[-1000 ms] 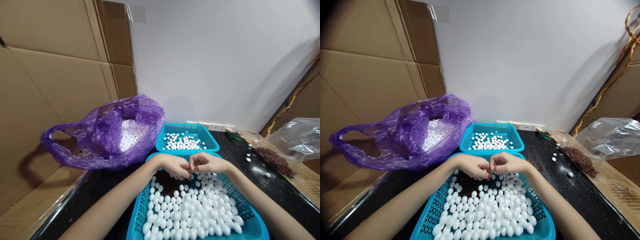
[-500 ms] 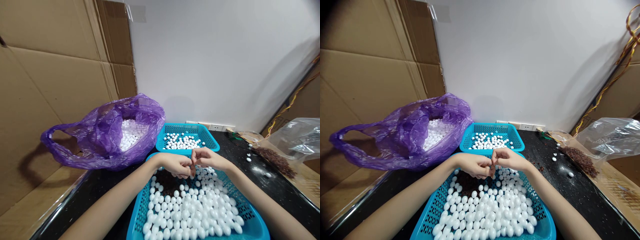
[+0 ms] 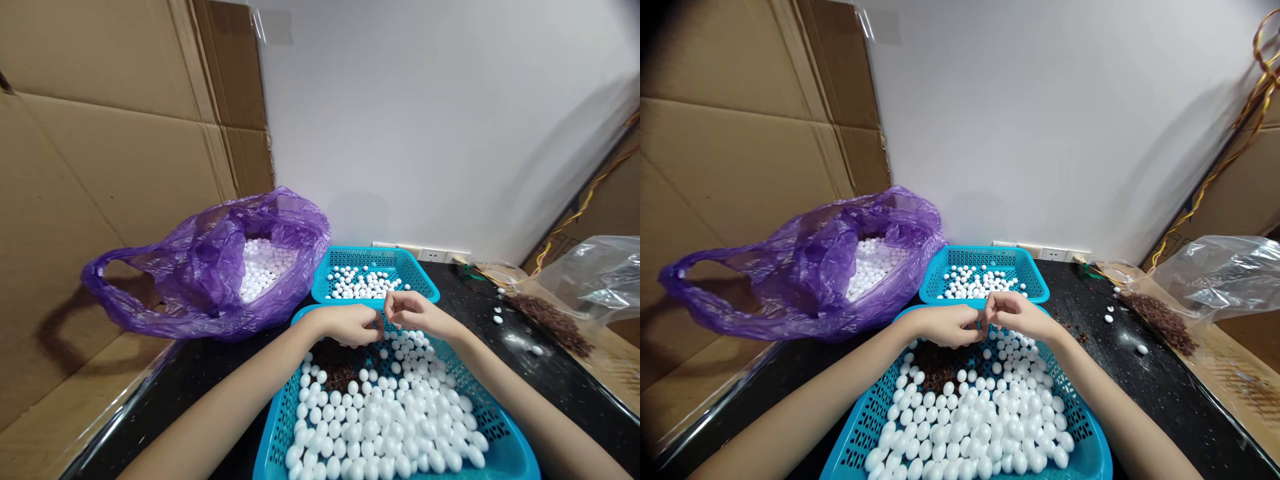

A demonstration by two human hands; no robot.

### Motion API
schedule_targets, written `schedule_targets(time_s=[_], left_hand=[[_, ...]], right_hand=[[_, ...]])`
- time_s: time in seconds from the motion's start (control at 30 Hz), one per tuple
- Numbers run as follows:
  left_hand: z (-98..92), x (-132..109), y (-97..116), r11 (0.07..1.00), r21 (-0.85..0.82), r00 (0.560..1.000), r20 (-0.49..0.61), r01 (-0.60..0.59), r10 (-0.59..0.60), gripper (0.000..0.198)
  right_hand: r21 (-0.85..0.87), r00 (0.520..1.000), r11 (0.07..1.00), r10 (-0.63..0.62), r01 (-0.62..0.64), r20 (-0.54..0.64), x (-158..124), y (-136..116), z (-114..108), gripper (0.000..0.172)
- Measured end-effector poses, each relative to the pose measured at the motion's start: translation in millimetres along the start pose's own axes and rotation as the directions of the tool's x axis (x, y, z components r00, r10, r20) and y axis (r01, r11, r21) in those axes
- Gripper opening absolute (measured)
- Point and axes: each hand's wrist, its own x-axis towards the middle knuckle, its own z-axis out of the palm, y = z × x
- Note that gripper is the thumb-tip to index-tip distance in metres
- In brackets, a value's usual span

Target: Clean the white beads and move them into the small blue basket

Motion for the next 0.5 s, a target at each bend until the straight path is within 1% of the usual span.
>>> schedule_targets(time_s=[0.07, 0.13, 0.17, 0.23, 0.3, 0.37, 0.43, 0.5], left_hand=[[0.0, -1.2, 3.0, 0.987, -0.157, 0.999, -0.017, -0.040, 0.038, 0.012], [-0.2, -2.0, 6.0, 0.938, -0.328, 0.994, -0.050, -0.113, 0.102, 0.011], [-0.3, -2.0, 7.1, 0.908, -0.389, 0.988, -0.078, -0.153, 0.133, 0.011], [-0.4, -1.2, 8.2, 0.870, -0.429, 0.968, -0.171, -0.243, 0.186, 0.013], [-0.3, 0.4, 8.0, 0.868, -0.372, 0.927, -0.300, -0.330, 0.224, 0.015], [-0.2, 2.2, 7.1, 0.892, -0.243, 0.869, -0.425, -0.380, 0.254, 0.016], [-0.6, 3.6, 5.9, 0.925, -0.098, 0.808, -0.526, -0.367, 0.265, 0.018], [-1.6, 4.5, 4.2, 0.959, 0.020, 0.748, -0.621, -0.281, 0.233, 0.020]], right_hand=[[0.029, 0.999, 0.999, -0.014, 0.015, -0.045, 0.9, 1.3, -0.8, 0.003], [0.062, 0.988, 0.997, -0.034, 0.043, -0.149, 2.2, 1.6, -1.8, 0.009], [0.081, 0.973, 0.995, -0.042, 0.061, -0.225, 3.0, 1.4, -2.2, 0.013], [0.109, 0.918, 0.989, -0.048, 0.099, -0.394, 4.8, 0.1, -2.9, 0.018], [0.114, 0.855, 0.987, -0.041, 0.116, -0.517, 6.6, -1.8, -3.2, 0.022], [0.096, 0.821, 0.990, -0.030, 0.104, -0.571, 8.2, -3.6, -3.1, 0.026], [0.080, 0.813, 0.993, -0.026, 0.089, -0.582, 9.4, -4.6, -3.0, 0.029], [0.078, 0.813, 0.993, -0.024, 0.085, -0.582, 10.0, -4.6, -3.0, 0.030]])
